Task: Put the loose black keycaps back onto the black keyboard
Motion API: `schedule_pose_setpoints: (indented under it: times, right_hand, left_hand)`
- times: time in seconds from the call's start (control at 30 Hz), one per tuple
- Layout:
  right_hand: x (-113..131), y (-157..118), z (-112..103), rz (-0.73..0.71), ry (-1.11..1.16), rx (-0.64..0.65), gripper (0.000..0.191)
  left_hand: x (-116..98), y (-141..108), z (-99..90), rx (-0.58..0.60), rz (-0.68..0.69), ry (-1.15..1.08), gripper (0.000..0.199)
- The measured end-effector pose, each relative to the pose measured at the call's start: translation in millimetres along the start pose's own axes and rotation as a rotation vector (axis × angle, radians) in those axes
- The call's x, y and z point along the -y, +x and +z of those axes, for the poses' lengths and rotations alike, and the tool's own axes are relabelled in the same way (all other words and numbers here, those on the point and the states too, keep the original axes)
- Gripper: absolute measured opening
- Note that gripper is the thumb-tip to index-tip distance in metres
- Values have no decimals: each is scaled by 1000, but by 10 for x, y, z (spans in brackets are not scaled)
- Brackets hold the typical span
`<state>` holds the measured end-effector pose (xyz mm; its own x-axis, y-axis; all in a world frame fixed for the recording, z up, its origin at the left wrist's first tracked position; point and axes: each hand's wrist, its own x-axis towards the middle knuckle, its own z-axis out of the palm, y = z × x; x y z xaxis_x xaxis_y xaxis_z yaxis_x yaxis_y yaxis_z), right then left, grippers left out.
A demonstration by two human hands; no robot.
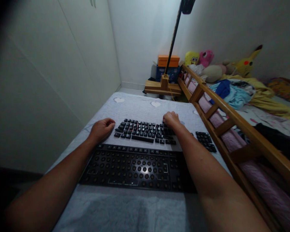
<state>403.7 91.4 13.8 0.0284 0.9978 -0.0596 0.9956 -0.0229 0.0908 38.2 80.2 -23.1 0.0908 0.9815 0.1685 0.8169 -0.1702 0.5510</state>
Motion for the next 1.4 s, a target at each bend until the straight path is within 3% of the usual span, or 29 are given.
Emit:
schedule_pose_setpoints:
  times: [0.23,0.4,0.53,0.7,0.97,1.4]
  right_hand:
    - [3,-152,-216,-42,68,-107,26]
    - [21,-706,-386,-188,235,-237,20]
    - [100,-1327,-287,-334,455,-286,13]
    - [241,-1785,-39,-302,506,-259,13]
    - [309,-1816,224,-263,436,-280,10]
    - [299,-1846,208,-255,549,-279,9]
  left_hand:
    - [-12,-9,-9,-1,3,9,32]
    - [-1,-5,-1,-6,11,14,32]
    - [8,-3,0,-6,6,22,32]
    - [4,-7,-7,-10,4,27,32]
    - [-10,-8,-19,-7,5,31,32]
    - [-10,-8,-16,-5,-1,41,32]
